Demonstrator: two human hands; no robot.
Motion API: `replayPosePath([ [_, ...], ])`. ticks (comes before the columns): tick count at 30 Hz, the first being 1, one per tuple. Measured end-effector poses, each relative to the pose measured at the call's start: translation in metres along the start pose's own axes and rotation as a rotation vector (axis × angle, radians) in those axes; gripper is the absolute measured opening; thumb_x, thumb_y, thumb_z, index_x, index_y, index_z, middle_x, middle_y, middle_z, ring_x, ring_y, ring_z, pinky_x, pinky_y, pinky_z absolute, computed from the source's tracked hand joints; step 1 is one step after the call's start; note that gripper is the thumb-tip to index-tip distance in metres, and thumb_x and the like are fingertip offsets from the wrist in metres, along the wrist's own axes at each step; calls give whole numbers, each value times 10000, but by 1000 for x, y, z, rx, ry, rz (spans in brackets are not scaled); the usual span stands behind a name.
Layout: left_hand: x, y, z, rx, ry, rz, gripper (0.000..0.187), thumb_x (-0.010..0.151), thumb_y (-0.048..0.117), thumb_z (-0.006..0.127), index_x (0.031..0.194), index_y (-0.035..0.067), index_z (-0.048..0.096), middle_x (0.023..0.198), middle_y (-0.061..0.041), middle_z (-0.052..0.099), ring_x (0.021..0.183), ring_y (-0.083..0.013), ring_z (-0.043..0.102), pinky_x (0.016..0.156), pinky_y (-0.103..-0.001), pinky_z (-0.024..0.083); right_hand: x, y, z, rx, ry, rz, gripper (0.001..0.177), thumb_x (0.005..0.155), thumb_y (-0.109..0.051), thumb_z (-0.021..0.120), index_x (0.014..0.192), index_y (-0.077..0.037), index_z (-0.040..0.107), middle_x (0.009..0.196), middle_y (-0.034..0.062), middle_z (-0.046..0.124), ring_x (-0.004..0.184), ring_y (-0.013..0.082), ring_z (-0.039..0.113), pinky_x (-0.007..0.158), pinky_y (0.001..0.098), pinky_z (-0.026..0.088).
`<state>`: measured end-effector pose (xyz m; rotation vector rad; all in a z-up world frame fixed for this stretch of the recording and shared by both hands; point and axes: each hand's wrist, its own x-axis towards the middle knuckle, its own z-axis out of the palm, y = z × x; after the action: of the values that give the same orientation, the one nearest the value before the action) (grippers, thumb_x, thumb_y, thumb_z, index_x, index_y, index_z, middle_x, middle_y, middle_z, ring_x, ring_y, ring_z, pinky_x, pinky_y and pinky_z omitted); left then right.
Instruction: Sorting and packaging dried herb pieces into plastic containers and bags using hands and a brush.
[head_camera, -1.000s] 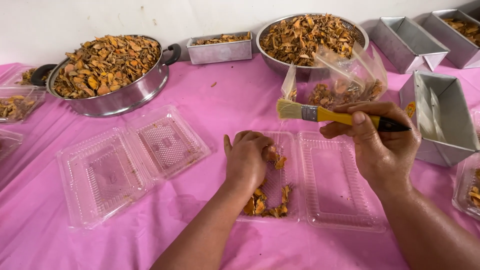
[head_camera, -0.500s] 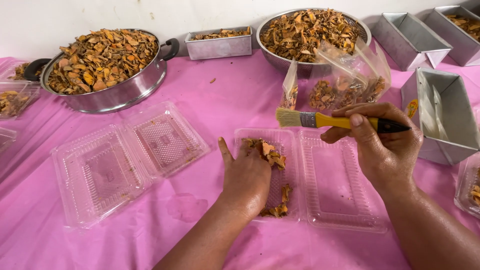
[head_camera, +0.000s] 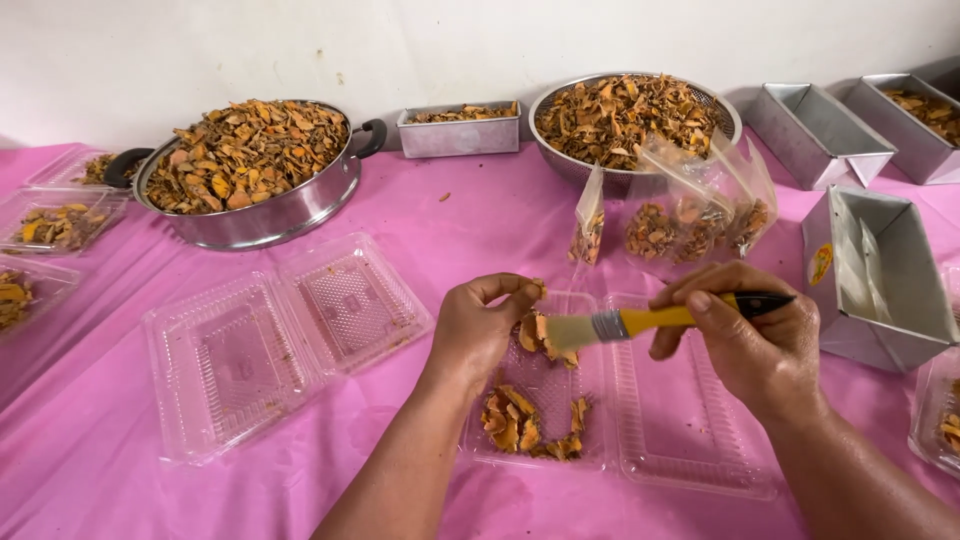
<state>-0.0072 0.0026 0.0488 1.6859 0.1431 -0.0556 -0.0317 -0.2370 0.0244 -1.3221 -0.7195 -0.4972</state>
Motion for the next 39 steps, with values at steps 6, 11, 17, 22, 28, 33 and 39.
replayPosePath([
  [6,6,-13,9,55,-20,97,137,870,220,801,904,87,812,974,-23,749,654,-118,629,643,-259,559,4,-2,3,-95,27,11,241,1031,-179,603,1123,42,626,1025,227,729,789,311,810,725,364,730],
  [11,14,-36,20,243,-12,315,59,841,140,819,842,81,814,917,-25,681,824,-157,684,782,-271,610,8,-4,1,54,197,10,229,1034,-173,629,1146,24,596,1170,262,688,892,435,778,837,517,737],
  [17,11,-52,26,831,-69,641,132,845,145,793,967,175,835,1286,-95,608,1365,-304,458,1140,-834,91,6,-5,7,-148,218,71,263,1025,-196,625,1091,57,603,1079,241,696,783,401,776,756,458,718],
  [22,-16,-37,26,1091,-543,480,184,832,312,773,946,184,839,1463,-110,485,1510,-367,221,1182,-795,-83,7,-8,7,-191,190,64,273,1028,-203,610,1074,66,593,1048,236,696,761,383,777,723,435,711],
  [28,-23,-42,39,1307,-576,513,216,833,294,819,930,101,818,1300,-140,530,1422,-351,295,1186,-821,35,4,-7,8,-192,188,87,250,1028,-208,624,1065,38,600,920,204,705,720,345,776,700,417,703],
  [33,-20,-42,35,1218,-450,555,198,846,106,649,947,134,818,1246,-106,600,1400,-359,365,1170,-827,76,5,-6,5,-227,184,61,249,1037,-186,610,1069,60,597,938,218,696,716,354,772,692,414,702],
  [39,-22,-7,12,811,-157,339,87,875,204,766,911,221,843,1195,13,707,1281,-192,549,1226,-732,24,3,-7,1,-35,79,-79,216,1020,-173,635,1052,41,623,1061,241,699,767,354,783,643,397,748],
])
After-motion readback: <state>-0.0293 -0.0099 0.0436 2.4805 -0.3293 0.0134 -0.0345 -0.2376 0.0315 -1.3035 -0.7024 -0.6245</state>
